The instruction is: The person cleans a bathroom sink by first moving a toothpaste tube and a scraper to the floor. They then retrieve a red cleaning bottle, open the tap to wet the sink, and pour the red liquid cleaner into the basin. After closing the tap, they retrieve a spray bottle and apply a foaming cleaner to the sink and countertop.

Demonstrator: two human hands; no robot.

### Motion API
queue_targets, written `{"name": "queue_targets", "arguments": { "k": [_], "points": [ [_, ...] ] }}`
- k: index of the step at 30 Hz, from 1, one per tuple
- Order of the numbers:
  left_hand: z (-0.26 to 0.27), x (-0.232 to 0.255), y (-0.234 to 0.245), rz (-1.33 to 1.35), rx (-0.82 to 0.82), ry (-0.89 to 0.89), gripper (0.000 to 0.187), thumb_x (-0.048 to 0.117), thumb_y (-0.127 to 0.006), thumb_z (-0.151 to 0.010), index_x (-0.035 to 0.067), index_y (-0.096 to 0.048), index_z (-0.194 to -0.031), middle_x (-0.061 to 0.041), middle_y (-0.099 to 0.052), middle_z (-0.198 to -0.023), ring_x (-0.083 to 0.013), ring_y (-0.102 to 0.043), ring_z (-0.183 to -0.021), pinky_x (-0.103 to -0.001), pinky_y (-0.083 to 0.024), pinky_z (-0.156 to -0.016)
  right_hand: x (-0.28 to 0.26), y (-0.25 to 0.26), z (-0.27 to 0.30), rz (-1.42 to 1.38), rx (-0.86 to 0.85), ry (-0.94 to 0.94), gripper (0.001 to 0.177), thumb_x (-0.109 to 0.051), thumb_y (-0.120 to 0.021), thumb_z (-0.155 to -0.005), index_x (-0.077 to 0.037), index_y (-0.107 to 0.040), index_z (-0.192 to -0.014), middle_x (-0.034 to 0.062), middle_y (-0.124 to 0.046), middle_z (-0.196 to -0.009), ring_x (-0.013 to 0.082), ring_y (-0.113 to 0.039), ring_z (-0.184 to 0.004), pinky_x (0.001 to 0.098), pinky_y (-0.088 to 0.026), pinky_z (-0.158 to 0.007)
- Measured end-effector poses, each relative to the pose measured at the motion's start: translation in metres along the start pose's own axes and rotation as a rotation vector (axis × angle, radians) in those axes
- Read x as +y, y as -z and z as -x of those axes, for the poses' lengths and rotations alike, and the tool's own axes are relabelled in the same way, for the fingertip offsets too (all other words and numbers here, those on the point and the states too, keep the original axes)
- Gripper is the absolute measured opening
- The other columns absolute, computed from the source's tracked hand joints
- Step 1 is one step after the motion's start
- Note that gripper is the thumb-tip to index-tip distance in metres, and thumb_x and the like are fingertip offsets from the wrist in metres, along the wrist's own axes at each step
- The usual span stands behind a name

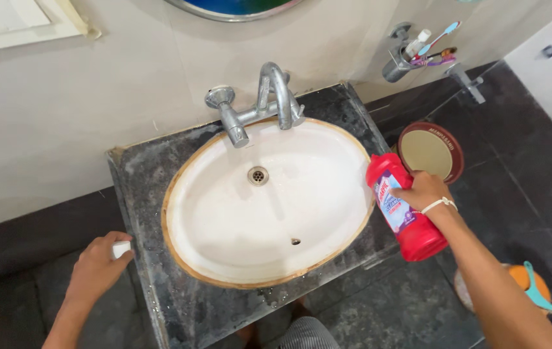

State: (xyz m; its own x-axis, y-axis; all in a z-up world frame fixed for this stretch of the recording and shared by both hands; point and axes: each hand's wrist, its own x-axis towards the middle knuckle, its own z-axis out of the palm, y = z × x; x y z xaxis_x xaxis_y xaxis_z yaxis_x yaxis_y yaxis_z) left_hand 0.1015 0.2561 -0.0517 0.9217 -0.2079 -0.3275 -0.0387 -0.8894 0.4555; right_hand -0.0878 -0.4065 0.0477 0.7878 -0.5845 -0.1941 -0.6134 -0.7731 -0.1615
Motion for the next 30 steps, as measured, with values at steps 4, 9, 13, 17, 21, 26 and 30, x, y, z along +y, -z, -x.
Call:
{"name": "queue_targets", "arguments": {
  "k": [4, 9, 13, 17, 21, 26, 30],
  "points": [
    [0.01, 0.007, -0.008, 0.026, 0.041, 0.005, 0.04, 0.03, -0.073, -0.082, 0.02, -0.071, -0.12, -0.012, -0.072, -0.113, -0.0313, -0.073, -0.098, -0.046, -0.055, -0.09, -0.003, 0.009, -0.033, 0.064, -0.033, 0.05, 0.058, -0.045, -0.085, -0.069, -0.001, -0.075, -0.106, 0.0245, -0.076, -0.091, 0.0411, -0.075, -0.085, 0.048, -0.059, -0.081],
    [0.039, 0.004, -0.006, 0.056, 0.051, 0.118, 0.04, 0.029, -0.073, -0.083, 0.02, -0.071, -0.122, -0.012, -0.071, -0.116, -0.0309, -0.074, -0.097, -0.046, -0.056, -0.091, -0.055, 0.002, -0.087, 0.081, -0.037, 0.224, 0.056, -0.045, -0.084, -0.07, -0.006, -0.075, -0.11, 0.0248, -0.075, -0.093, 0.0426, -0.073, -0.088, 0.05, -0.058, -0.082],
    [0.072, -0.003, -0.005, 0.051, 0.108, 0.229, 0.041, 0.028, -0.073, -0.084, 0.02, -0.071, -0.124, -0.012, -0.073, -0.112, -0.0311, -0.074, -0.099, -0.046, -0.057, -0.089, -0.117, -0.036, -0.103, 0.005, -0.018, 0.277, 0.055, -0.045, -0.085, -0.071, -0.007, -0.075, -0.11, 0.0249, -0.074, -0.093, 0.0427, -0.073, -0.087, 0.0497, -0.058, -0.081],
    [0.109, -0.02, -0.006, 0.063, 0.181, 0.277, 0.04, 0.027, -0.074, -0.083, 0.019, -0.072, -0.122, -0.012, -0.073, -0.111, -0.0314, -0.073, -0.103, -0.046, -0.057, -0.089, -0.171, -0.083, -0.096, -0.172, -0.133, 0.256, 0.051, -0.042, -0.082, -0.073, -0.005, -0.076, -0.106, 0.0212, -0.077, -0.092, 0.0366, -0.078, -0.083, 0.0452, -0.062, -0.079],
    [0.146, -0.034, -0.003, 0.091, 0.251, 0.321, 0.041, 0.025, -0.074, -0.083, 0.019, -0.072, -0.123, -0.012, -0.073, -0.112, -0.0331, -0.072, -0.103, -0.046, -0.056, -0.09, -0.219, -0.121, -0.072, -0.227, -0.128, 0.448, 0.051, -0.039, -0.085, -0.071, -0.005, -0.075, -0.107, 0.0219, -0.076, -0.091, 0.0373, -0.074, -0.084, 0.0458, -0.06, -0.079],
    [0.167, -0.045, 0.002, 0.064, 0.193, 0.43, 0.042, 0.024, -0.074, -0.084, 0.022, -0.072, -0.126, -0.012, -0.073, -0.113, -0.0314, -0.074, -0.102, -0.046, -0.057, -0.09, -0.279, -0.131, -0.023, -0.249, -0.238, 0.603, 0.05, -0.035, -0.082, -0.072, -0.007, -0.073, -0.112, 0.0211, -0.076, -0.091, 0.0359, -0.076, -0.081, 0.0439, -0.061, -0.079],
    [0.172, -0.05, 0.007, 0.041, 0.16, 0.474, 0.044, 0.026, -0.074, -0.085, 0.023, -0.07, -0.129, -0.011, -0.073, -0.114, -0.0306, -0.076, -0.098, -0.046, -0.059, -0.089, -0.298, -0.13, -0.012, -0.185, -0.279, 0.598, 0.049, -0.035, -0.081, -0.075, -0.007, -0.072, -0.115, 0.0225, -0.075, -0.089, 0.0368, -0.075, -0.081, 0.0452, -0.06, -0.079]
  ]
}}
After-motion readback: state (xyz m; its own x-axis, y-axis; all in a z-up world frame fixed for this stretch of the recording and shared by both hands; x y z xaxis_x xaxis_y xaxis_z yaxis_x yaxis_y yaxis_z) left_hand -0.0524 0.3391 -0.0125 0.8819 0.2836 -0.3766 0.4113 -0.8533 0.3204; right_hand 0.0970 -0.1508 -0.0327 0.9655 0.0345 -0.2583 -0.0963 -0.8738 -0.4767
